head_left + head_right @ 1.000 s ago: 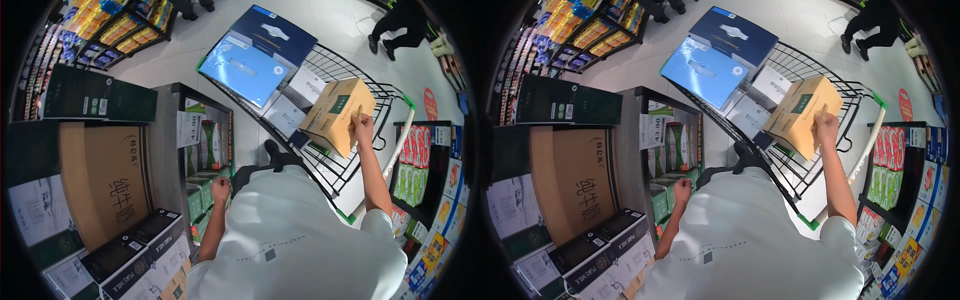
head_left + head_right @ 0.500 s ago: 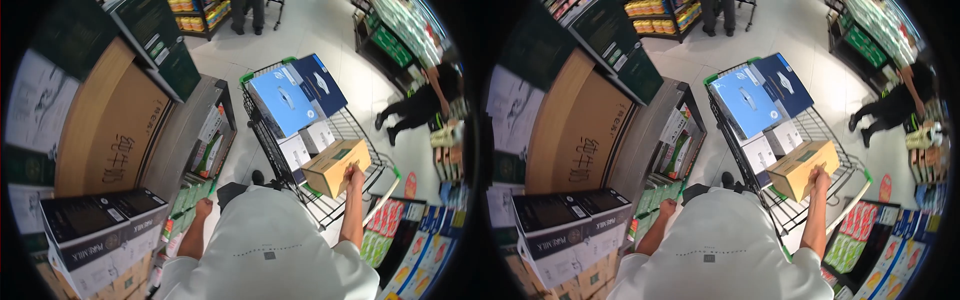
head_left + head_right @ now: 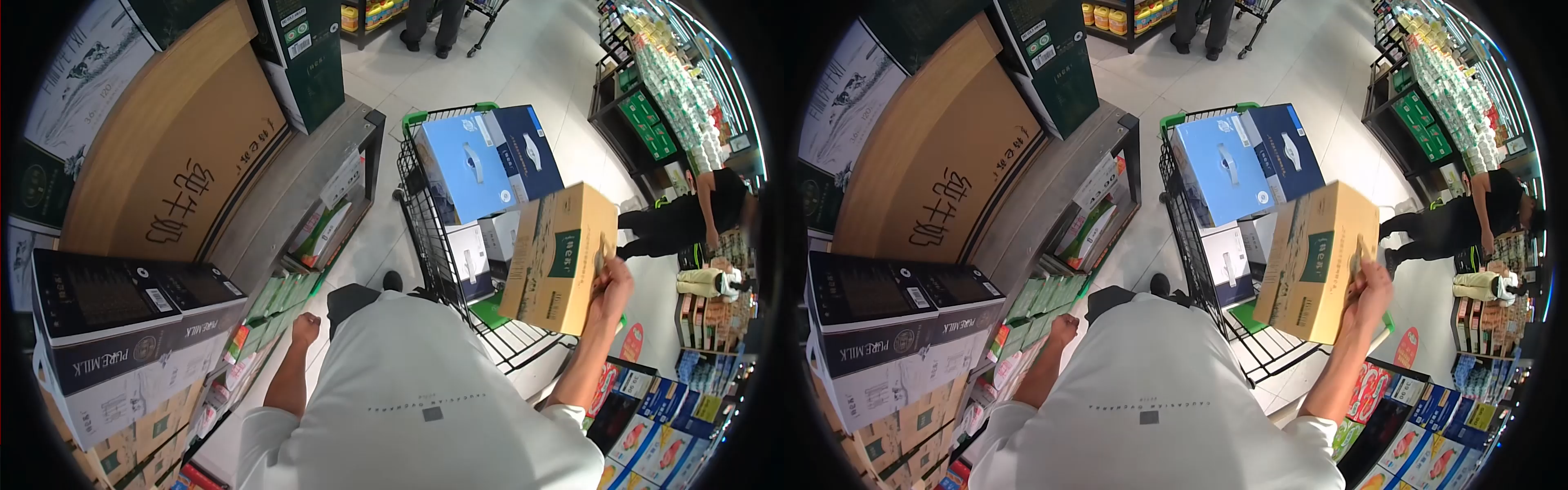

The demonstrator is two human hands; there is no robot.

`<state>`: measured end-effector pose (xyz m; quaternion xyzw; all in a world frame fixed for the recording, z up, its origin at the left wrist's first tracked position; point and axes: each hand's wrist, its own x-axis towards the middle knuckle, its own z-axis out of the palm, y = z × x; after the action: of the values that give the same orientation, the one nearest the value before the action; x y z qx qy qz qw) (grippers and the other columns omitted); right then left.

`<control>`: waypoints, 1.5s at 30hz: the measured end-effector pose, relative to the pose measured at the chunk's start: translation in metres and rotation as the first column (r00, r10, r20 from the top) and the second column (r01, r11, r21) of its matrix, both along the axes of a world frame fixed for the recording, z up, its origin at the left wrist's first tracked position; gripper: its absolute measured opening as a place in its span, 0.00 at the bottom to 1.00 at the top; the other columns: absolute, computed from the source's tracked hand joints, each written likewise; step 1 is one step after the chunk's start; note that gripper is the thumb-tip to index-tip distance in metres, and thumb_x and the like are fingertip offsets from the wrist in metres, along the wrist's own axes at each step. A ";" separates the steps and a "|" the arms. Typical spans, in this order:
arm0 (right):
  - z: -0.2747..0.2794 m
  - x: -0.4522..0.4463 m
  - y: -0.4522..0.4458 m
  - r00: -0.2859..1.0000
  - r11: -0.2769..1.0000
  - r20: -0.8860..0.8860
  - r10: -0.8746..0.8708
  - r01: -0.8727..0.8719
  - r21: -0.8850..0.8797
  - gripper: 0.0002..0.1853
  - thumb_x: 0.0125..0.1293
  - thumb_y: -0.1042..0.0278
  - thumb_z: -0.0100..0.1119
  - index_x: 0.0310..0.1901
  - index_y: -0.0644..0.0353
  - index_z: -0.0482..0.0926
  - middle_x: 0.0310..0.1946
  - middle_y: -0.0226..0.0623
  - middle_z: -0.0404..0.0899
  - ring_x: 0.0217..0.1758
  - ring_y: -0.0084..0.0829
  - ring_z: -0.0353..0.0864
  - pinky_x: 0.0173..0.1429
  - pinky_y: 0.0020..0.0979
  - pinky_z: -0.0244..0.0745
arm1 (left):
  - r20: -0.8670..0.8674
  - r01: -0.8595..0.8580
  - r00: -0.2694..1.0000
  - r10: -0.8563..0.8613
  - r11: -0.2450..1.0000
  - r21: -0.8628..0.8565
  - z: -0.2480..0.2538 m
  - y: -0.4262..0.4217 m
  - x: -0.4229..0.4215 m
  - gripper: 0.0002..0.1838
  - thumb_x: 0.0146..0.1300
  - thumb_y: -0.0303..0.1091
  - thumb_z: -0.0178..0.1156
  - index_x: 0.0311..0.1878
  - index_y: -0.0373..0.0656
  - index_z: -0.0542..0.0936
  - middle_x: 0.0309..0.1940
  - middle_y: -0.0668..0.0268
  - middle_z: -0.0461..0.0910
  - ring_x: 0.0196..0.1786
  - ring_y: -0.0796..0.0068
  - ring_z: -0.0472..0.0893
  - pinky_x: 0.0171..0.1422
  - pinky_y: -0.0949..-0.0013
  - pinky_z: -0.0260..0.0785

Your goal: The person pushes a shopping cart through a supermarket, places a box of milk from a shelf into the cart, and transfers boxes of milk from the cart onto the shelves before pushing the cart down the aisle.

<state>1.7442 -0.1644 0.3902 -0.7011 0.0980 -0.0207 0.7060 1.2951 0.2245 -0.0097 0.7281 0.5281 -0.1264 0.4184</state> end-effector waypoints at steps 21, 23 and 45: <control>0.007 0.131 0.167 0.900 0.914 0.186 0.394 -0.405 0.024 0.09 0.59 0.72 0.64 0.23 0.62 0.76 0.17 0.24 0.70 0.14 0.14 0.58 0.20 0.20 0.49 | 0.025 -0.442 0.896 0.443 0.896 -0.027 0.014 -0.076 -0.062 0.13 0.60 0.39 0.60 0.34 0.36 0.82 0.23 0.57 0.83 0.23 0.67 0.84 0.36 0.65 0.77; -0.007 0.142 0.186 0.918 0.928 0.154 0.366 -0.373 0.014 0.10 0.59 0.71 0.64 0.22 0.64 0.78 0.16 0.25 0.70 0.15 0.15 0.59 0.20 0.21 0.50 | -0.005 -0.443 0.896 0.443 0.896 -0.030 0.033 -0.085 -0.059 0.11 0.61 0.36 0.60 0.34 0.35 0.82 0.22 0.59 0.83 0.22 0.70 0.83 0.31 0.67 0.76; -0.080 0.128 0.094 0.861 0.992 0.500 -0.090 0.123 -0.033 0.12 0.66 0.64 0.62 0.41 0.65 0.78 0.32 0.33 0.80 0.32 0.20 0.77 0.36 0.21 0.73 | 0.226 -0.205 0.950 0.215 0.976 -0.068 0.066 -0.003 0.044 0.11 0.64 0.31 0.56 0.39 0.31 0.80 0.27 0.59 0.81 0.26 0.74 0.81 0.30 0.71 0.76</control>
<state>1.8726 -0.0705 0.3106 -0.6879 -0.0491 -0.2425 0.6824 1.3389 0.2214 0.0559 0.6682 0.5473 -0.0066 0.5040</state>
